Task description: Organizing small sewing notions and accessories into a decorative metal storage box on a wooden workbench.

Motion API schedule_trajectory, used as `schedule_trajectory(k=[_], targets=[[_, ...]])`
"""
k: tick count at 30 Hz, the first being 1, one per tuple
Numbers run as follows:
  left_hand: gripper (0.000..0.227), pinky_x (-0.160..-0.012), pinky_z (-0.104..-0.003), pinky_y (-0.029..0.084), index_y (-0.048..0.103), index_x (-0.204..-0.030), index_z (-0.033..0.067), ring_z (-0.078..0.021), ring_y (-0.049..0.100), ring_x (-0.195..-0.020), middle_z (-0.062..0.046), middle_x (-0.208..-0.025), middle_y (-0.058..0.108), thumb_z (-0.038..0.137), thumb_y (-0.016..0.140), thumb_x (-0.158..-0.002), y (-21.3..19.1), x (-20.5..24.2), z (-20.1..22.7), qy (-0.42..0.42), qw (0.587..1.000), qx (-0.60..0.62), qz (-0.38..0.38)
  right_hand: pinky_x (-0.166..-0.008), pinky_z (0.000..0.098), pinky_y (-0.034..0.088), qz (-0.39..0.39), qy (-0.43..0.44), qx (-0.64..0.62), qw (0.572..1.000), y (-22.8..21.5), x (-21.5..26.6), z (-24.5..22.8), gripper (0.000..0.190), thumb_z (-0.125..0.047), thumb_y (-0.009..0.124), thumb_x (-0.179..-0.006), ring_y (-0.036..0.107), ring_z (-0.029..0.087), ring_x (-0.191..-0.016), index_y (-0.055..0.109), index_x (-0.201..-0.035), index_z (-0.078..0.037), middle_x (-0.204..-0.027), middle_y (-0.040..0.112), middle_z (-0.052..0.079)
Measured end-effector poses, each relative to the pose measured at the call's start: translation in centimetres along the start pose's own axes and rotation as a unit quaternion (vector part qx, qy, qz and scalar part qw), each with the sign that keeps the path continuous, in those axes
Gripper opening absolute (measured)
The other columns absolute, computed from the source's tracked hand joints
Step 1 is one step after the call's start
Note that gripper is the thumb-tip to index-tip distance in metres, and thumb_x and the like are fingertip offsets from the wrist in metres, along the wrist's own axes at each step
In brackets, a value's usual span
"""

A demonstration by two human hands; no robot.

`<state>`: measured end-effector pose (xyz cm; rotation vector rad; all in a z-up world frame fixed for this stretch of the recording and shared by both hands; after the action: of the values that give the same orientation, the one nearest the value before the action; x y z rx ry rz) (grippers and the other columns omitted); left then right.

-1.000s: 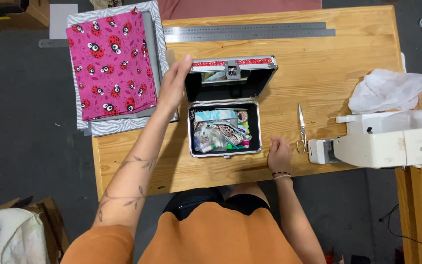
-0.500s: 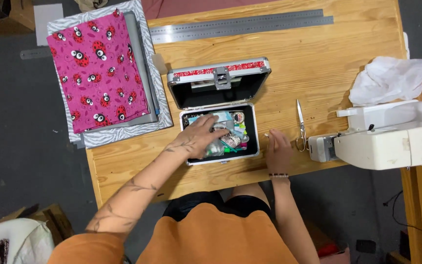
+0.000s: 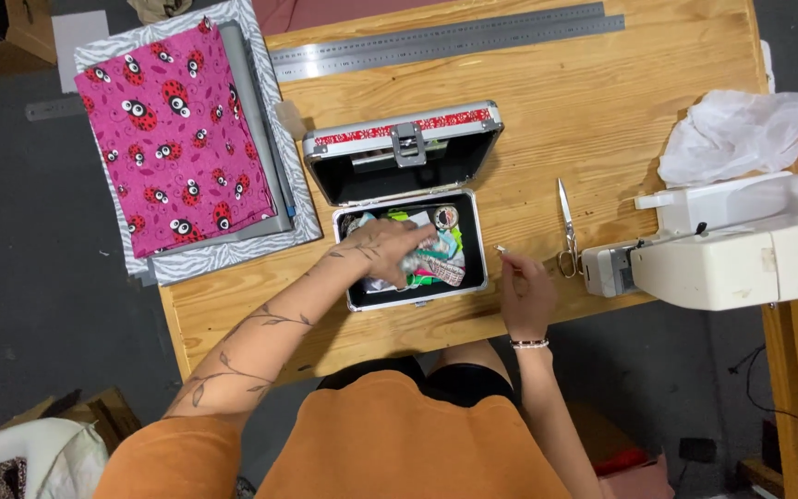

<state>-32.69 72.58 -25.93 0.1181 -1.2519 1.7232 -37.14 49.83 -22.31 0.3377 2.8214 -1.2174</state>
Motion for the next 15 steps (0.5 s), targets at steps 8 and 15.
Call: schedule_trajectory(k=[8, 15], targets=[[0.078, -0.094, -0.053, 0.052, 0.054, -0.131, -0.0009, -0.0408, 0.066, -0.108, -0.028, -0.113, 0.067, 0.01, 0.082, -0.059, -10.4, 12.1, -0.4, 0.085, 0.819, 0.444, 0.353, -0.079, 0.0362, 0.057, 0.049, -0.066, -0.086, 0.993, -3.1, -1.7, -5.3, 0.016, 0.002, 0.072, -0.094, 0.071, 0.028, -0.085, 0.077, -0.101, -0.011, -0.09, 0.069, 0.01], [0.093, -0.09, -0.037, 0.059, 0.04, -0.148, 0.0095, -0.0238, 0.067, -0.109, -0.014, -0.127, 0.062, 0.008, 0.084, -0.066, -2.8, 19.4, -9.7, 0.082, 0.579, 0.657, 0.475, -0.078, 0.0352, 0.057, 0.044, -0.113, -0.095, 0.988, -3.9, -2.5, -10.9, 0.018, 0.005, 0.072, -0.094, 0.071, 0.023, -0.08, 0.078, -0.101, -0.011, -0.089, 0.07, 0.007]])
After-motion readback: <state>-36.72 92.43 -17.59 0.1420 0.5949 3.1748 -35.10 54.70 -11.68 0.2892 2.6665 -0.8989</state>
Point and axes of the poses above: each hand's wrist, its own x-axis away from the middle knuckle, its own y-axis out of the palm, z = x × y, the point moved 10 cm from there along -x, towards the middle knuckle
